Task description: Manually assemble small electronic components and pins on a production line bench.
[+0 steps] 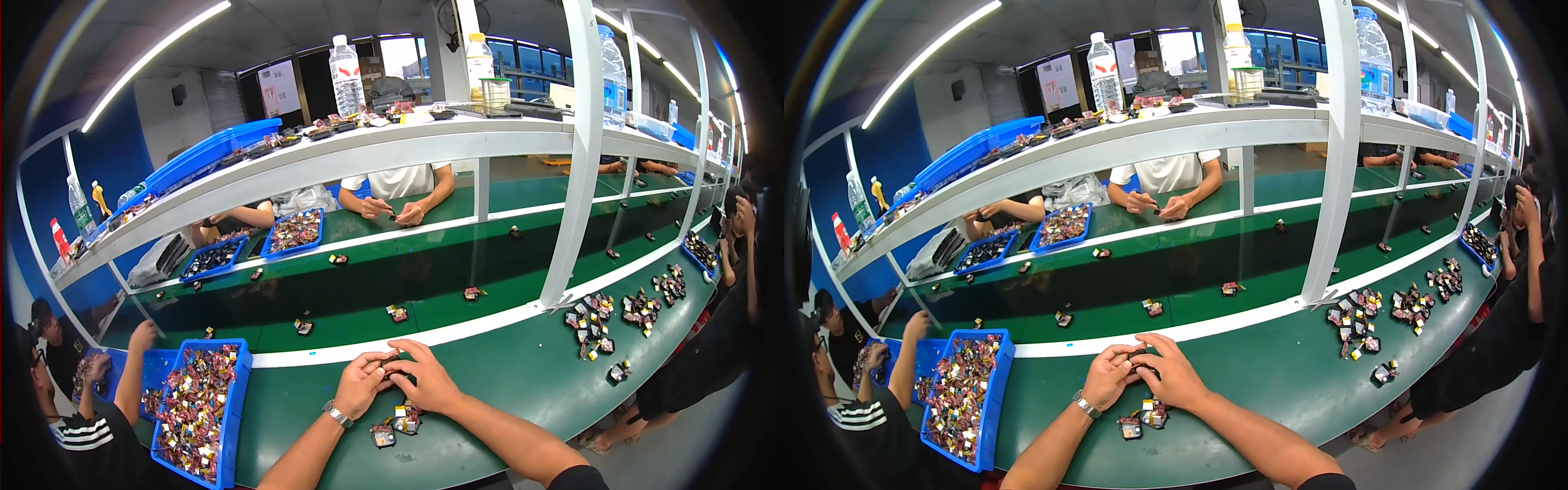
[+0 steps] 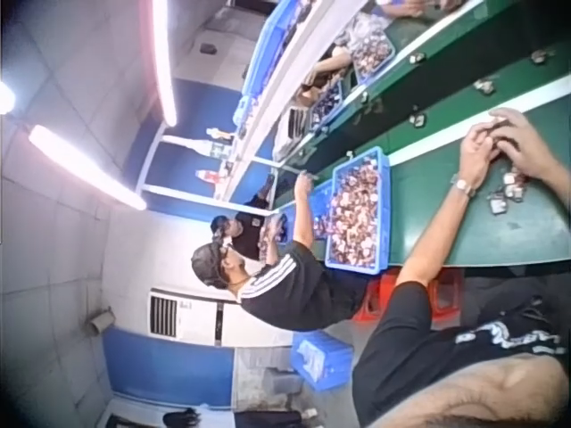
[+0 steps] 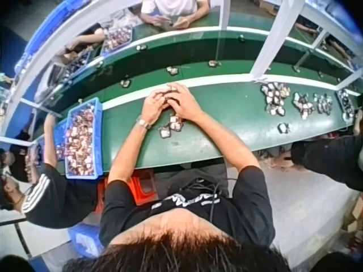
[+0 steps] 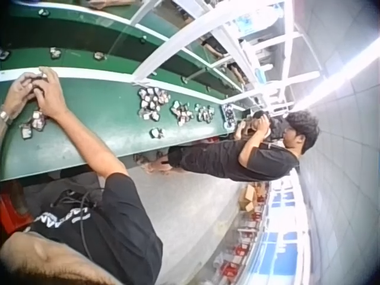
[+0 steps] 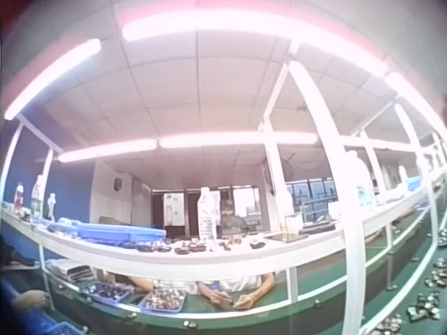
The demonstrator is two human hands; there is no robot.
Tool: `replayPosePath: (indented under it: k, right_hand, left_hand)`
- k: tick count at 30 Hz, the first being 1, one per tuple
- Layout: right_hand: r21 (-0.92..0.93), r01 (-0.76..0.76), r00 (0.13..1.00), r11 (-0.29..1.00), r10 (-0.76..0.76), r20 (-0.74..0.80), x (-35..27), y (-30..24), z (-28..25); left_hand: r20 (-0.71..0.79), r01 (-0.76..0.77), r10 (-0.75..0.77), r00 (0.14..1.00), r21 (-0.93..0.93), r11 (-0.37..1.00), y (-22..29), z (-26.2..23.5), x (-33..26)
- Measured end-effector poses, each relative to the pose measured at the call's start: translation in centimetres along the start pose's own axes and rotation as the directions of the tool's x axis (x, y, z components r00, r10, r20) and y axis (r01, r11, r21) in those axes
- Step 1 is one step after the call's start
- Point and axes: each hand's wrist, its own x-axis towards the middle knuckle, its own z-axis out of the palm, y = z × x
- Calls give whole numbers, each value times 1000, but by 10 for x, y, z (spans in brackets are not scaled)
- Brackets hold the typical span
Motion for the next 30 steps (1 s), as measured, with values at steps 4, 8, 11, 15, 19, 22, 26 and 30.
replayPosePath:
  k: [4, 8, 11, 15, 19, 22, 26, 30]
  right_hand:
    - [-90, 43, 996, 995, -50, -80, 3, -6, -3]
    - [-127, 76, 989, 989, -92, -120, 4, -5, -4]
    - [-200, 138, 982, 970, -161, -102, 4, -2, -4]
    - [-223, 125, 986, 967, -145, -76, 5, -6, -4]
    - [-258, 126, 988, 958, -145, -56, 4, -1, -2]
    - [-283, 94, 991, 954, -116, -62, 3, -1, 1]
    - [-299, 65, 994, 952, -89, -70, 2, -1, 6]
    - [-293, 29, 994, 956, -58, -93, 1, -3, 9]
  left_hand:
    - [38, 32, -30, 999, -55, 998, -2, -6, 0]
    - [35, 41, -39, 999, -61, 997, 0, -1, 0]
    - [18, 60, -60, 998, -39, 997, 1, 0, 0]
    - [-5, 75, -75, 997, -21, 997, -1, -3, 0]
    - [-23, 95, -96, 995, -19, 995, 0, 0, 1]
    - [-26, 88, -88, 996, -20, 996, -1, -1, 1]
    - [-74, 93, -90, 993, 32, 995, -2, 3, 2]
    - [-145, 70, -52, 988, 120, 990, -6, 3, 3]
